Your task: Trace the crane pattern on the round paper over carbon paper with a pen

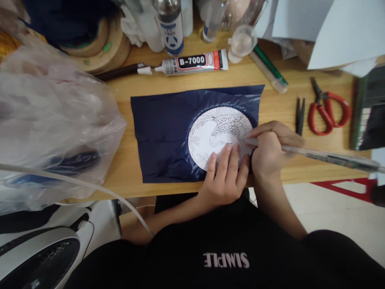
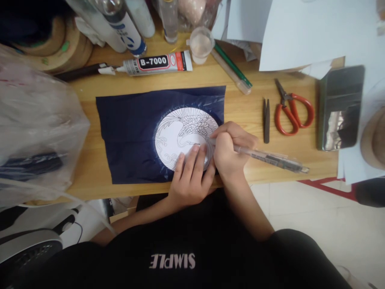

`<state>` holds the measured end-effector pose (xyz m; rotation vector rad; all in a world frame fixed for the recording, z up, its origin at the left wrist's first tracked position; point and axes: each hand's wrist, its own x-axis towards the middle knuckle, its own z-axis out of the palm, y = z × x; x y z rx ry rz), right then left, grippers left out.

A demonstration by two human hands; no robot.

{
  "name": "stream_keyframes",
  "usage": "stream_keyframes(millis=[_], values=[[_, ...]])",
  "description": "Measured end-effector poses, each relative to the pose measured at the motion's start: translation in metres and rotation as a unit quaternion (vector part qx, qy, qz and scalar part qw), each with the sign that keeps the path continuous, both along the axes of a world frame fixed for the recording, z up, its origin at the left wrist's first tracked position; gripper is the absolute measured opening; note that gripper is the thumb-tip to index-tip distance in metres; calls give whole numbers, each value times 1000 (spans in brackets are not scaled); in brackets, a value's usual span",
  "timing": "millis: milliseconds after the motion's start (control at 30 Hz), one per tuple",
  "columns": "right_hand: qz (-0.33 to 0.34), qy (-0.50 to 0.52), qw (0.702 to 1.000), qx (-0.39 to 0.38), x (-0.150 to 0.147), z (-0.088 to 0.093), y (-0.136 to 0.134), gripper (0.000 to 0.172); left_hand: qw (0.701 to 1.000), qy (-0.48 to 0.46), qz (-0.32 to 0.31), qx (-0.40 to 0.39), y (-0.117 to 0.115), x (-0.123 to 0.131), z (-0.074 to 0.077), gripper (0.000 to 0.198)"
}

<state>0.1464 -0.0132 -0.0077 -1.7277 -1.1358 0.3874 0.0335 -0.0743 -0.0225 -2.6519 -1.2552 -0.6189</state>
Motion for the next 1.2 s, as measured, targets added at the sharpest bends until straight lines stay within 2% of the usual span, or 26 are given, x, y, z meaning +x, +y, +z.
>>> stream_keyframes(millis=[233, 433, 1000, 1200], values=[[-3, -17, 999, -27, 1, -1, -1, 26, 1000, -2, -3, -1, 0, 0, 0, 42], [-42, 16, 999, -18, -2, -2, 1, 27, 1000, -4, 4, 7, 0, 1, 0, 39], [-40, 2, 999, -13, -2, -1, 0, 26, 1000, -12, -2, 3, 0, 0, -2, 37], [-74, 12, 997, -23, -2, 0, -1, 27, 1000, -6, -3, 1, 0, 0, -1, 41]])
